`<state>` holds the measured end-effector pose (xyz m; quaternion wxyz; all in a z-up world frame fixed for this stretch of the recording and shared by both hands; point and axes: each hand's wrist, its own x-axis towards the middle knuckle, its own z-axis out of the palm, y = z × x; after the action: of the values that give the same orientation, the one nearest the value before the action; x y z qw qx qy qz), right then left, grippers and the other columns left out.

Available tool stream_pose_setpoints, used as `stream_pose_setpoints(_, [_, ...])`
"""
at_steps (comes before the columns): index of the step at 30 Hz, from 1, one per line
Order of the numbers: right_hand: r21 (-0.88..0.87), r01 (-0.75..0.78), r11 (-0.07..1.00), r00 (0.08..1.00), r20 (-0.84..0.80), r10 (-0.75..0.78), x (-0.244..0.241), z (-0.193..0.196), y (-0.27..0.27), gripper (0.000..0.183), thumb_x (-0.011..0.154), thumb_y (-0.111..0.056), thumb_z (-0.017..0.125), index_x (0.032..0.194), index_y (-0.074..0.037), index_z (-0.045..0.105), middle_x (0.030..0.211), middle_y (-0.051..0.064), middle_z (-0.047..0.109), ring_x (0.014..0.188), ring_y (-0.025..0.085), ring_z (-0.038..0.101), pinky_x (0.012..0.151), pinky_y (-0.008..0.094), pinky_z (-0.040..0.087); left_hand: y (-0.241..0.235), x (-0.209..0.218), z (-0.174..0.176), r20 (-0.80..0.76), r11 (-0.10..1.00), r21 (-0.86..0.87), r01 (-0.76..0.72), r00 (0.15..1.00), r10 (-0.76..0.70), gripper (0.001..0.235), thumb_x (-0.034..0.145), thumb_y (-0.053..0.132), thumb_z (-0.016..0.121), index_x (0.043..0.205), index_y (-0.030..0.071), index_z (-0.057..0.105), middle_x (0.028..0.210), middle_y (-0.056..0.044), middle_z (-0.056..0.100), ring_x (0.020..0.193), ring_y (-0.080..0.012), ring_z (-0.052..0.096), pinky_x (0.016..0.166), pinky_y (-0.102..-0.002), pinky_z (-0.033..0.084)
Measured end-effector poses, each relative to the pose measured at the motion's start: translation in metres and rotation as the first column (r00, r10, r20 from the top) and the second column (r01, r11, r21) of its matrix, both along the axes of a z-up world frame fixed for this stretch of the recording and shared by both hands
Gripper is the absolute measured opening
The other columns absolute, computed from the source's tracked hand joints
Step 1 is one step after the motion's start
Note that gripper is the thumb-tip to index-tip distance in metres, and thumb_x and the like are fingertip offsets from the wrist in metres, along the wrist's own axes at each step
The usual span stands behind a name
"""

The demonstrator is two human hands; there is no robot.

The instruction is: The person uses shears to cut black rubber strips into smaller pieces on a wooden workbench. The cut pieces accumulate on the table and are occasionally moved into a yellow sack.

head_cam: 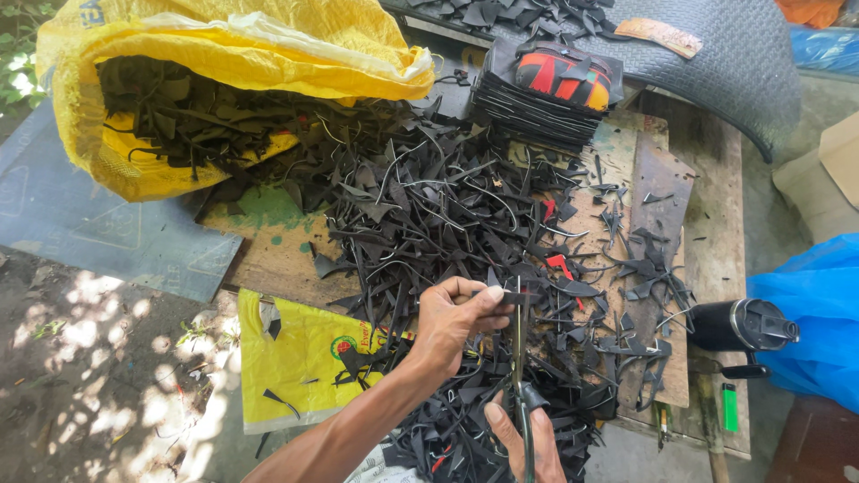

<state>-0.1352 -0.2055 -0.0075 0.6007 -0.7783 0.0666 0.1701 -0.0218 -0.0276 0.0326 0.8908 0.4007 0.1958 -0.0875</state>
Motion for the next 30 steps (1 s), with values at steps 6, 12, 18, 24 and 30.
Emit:
stream_pose_setpoints(6, [-0.008,0.004,1.0,0.997,-0.074,-0.005,0.007,0.007,0.007,0.037,0.086,-0.039,0.069,0.089,-0.003,0.064,0.069,0.007,0.057,0.067,0.018,0.055,0.063,0.035,0.046,-0.009,-0.011,-0.006,0.012,0.997,0.081,0.005,1.0,-0.006,0.017,0.085,0.005,0.08,0.094,-0.005,0.07,0.088,-0.014,0.076,0.077,-0.0186,0.075,0.071,-0.031,0.064])
stream_pose_setpoints(12, [-0.039,0.04,0.998,0.998,-0.043,-0.042,0.004,0.003,0.009,0.031,0.088,-0.034,0.066,0.086,-0.003,0.065,0.064,0.007,0.057,0.063,0.019,0.059,0.062,0.036,0.048,-0.012,-0.013,-0.011,-0.001,0.997,0.072,0.014,1.0,-0.014,0.018,0.082,0.005,0.083,0.091,-0.004,0.07,0.085,-0.014,0.076,0.073,-0.0195,0.075,0.068,-0.03,0.063])
stream_pose_setpoints(18, [-0.033,0.123,0.992,0.991,-0.052,-0.125,-0.001,-0.01,0.011,0.03,0.089,-0.029,0.067,0.08,-0.001,0.064,0.056,0.008,0.054,0.05,0.02,0.055,0.05,0.036,0.044,-0.018,-0.011,-0.011,-0.009,0.999,0.039,0.02,1.0,-0.02,0.017,0.08,0.006,0.081,0.088,-0.002,0.068,0.084,-0.014,0.078,0.073,-0.0202,0.078,0.07,-0.033,0.067])
stream_pose_setpoints(24, [0.001,0.29,0.957,0.944,-0.164,-0.286,0.0,-0.017,-0.01,0.031,0.088,-0.024,0.07,0.071,0.002,0.062,0.049,0.01,0.052,0.038,0.021,0.05,0.039,0.037,0.04,0.012,-0.02,0.0,0.013,0.745,0.582,0.325,0.913,-0.409,0.012,0.087,0.007,0.079,0.095,-0.001,0.074,0.079,-0.012,0.073,0.069,-0.017,0.067,0.06,-0.031,0.055])
stream_pose_setpoints(30, [-0.029,0.263,0.964,0.959,-0.097,-0.265,0.006,-0.025,-0.04,0.036,0.091,-0.023,0.07,0.068,0.004,0.063,0.049,0.01,0.056,0.037,0.019,0.054,0.037,0.035,0.042,0.058,0.039,0.061,0.468,0.789,0.606,0.104,0.755,-0.46,0.021,0.083,0.008,0.079,0.099,-0.003,0.072,0.089,-0.012,0.073,0.08,-0.0191,0.073,0.072,-0.032,0.061])
